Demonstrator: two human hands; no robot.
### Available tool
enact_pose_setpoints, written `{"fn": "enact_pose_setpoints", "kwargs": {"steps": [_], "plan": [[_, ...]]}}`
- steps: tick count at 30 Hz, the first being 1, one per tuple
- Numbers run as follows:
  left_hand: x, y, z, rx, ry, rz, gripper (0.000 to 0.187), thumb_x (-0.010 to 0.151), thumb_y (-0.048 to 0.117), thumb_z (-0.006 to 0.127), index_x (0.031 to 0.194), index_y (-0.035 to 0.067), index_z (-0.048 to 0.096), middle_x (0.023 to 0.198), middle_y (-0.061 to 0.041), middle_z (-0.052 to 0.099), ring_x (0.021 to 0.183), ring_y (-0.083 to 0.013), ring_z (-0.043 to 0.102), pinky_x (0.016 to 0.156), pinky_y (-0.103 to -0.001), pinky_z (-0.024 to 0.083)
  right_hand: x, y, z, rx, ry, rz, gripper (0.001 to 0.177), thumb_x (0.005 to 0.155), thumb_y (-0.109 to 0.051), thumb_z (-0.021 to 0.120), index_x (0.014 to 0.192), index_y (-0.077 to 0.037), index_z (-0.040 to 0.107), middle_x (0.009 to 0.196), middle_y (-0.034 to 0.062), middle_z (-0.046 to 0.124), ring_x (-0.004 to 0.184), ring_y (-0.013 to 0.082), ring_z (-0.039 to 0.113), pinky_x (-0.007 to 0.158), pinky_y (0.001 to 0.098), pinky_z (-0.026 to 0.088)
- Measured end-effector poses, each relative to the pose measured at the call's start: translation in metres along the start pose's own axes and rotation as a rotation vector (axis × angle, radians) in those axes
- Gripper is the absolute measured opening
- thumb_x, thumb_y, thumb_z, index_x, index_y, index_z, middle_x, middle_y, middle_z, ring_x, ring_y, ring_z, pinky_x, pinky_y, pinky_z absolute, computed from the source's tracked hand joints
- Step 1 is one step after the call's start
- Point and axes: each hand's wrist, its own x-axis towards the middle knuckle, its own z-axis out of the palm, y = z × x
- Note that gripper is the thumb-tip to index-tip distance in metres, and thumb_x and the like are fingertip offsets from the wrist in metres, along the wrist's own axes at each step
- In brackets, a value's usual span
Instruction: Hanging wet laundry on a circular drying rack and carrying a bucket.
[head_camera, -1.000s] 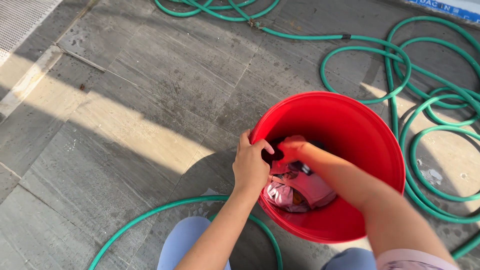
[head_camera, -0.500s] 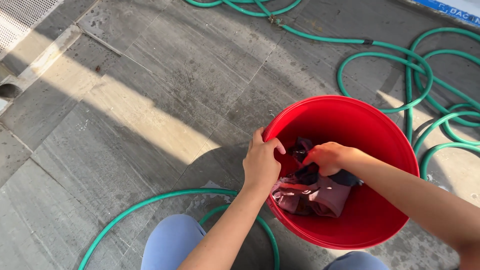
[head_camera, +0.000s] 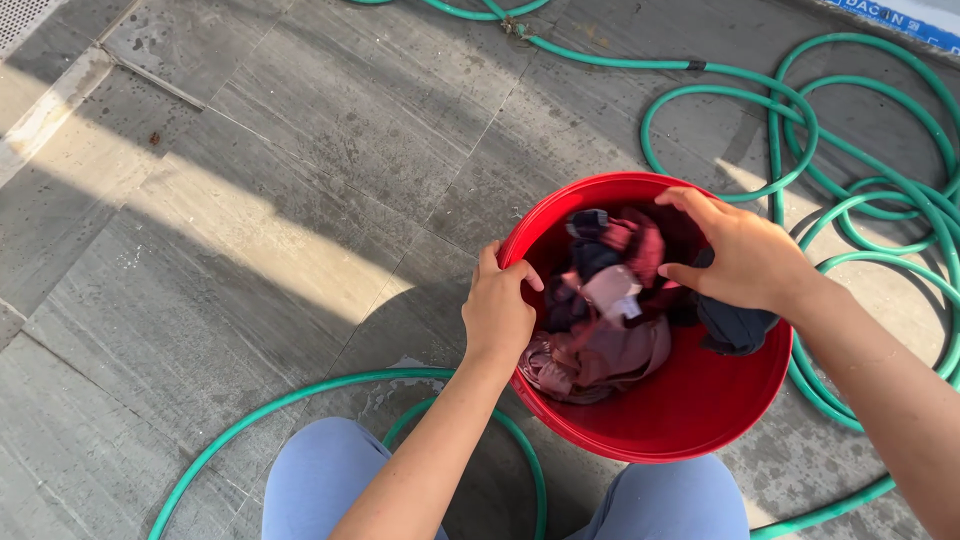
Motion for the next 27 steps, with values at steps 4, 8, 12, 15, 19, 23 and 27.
{"fn": "enact_pose_setpoints", "kwargs": {"steps": [4,8,12,15,19,23,27], "plan": [[0.000,-0.002,0.002,0.000,0.033,0.035,0.027,0.069,-0.009,0.072,0.081,0.015,0.070,0.146,-0.014,0.048,0.130,-0.0358,0.054,0.087,-0.045,0.057,0.018,-0.014,-0.011,-0.025,-0.181,0.038,0.066,0.075,-0.039,0.080,0.134,-0.024,0.055,0.120,0.0032,0.073,0.112,0.0295,0.068,0.093,0.0443,0.053],[-0.001,-0.001,0.000,-0.003,0.017,0.029,0.030,0.068,-0.011,0.070,0.083,0.016,0.069,0.147,-0.013,0.048,0.131,-0.0352,0.055,0.086,-0.044,0.057,0.063,0.025,0.068,-0.122,-0.675,0.032,0.063,0.072,-0.042,0.081,0.129,-0.021,0.065,0.109,0.0030,0.085,0.108,0.0248,0.075,0.095,0.0385,0.056],[0.000,0.000,-0.001,-0.009,0.015,0.023,0.029,0.069,-0.010,0.071,0.083,0.015,0.069,0.147,-0.013,0.048,0.131,-0.0355,0.054,0.085,-0.044,0.057,0.084,0.034,0.167,-0.371,-0.820,0.171,0.095,0.060,-0.057,0.090,0.138,-0.012,0.058,0.136,0.0088,0.067,0.123,0.0283,0.064,0.101,0.0427,0.054],[-0.001,-0.002,-0.001,-0.011,0.011,0.023,0.029,0.068,-0.010,0.071,0.083,0.015,0.069,0.146,-0.012,0.047,0.131,-0.0355,0.053,0.086,-0.044,0.057,0.075,0.043,0.247,-0.545,-0.768,0.202,0.135,0.058,-0.075,0.091,0.152,0.002,0.032,0.139,0.0164,0.061,0.127,0.0319,0.059,0.105,0.0416,0.047],[0.001,-0.001,-0.001,-0.035,0.010,0.025,0.029,0.067,-0.010,0.072,0.082,0.015,0.068,0.145,-0.011,0.048,0.133,-0.0355,0.052,0.086,-0.045,0.056,0.075,0.107,0.364,-0.336,-0.253,0.206,0.093,0.066,-0.056,0.086,0.134,-0.003,0.052,0.120,0.0169,0.072,0.114,0.0320,0.067,0.092,0.0405,0.057],[0.001,0.002,-0.002,-0.033,-0.012,-0.002,0.028,0.068,-0.009,0.071,0.082,0.016,0.068,0.145,-0.010,0.048,0.130,-0.0348,0.053,0.087,-0.045,0.056,0.098,0.100,0.310,-0.251,-0.334,0.017,0.053,0.071,-0.044,0.080,0.116,-0.018,0.068,0.111,0.0132,0.075,0.101,0.0329,0.071,0.085,0.0466,0.059],[0.001,-0.001,-0.001,-0.015,-0.005,0.003,0.029,0.069,-0.009,0.070,0.082,0.016,0.068,0.145,-0.010,0.049,0.129,-0.0343,0.055,0.086,-0.044,0.056,0.055,0.030,0.266,-0.394,-0.520,-0.520,0.031,0.083,-0.037,0.069,0.110,-0.023,0.068,0.098,0.0103,0.071,0.087,0.0342,0.070,0.071,0.0503,0.057]]}}
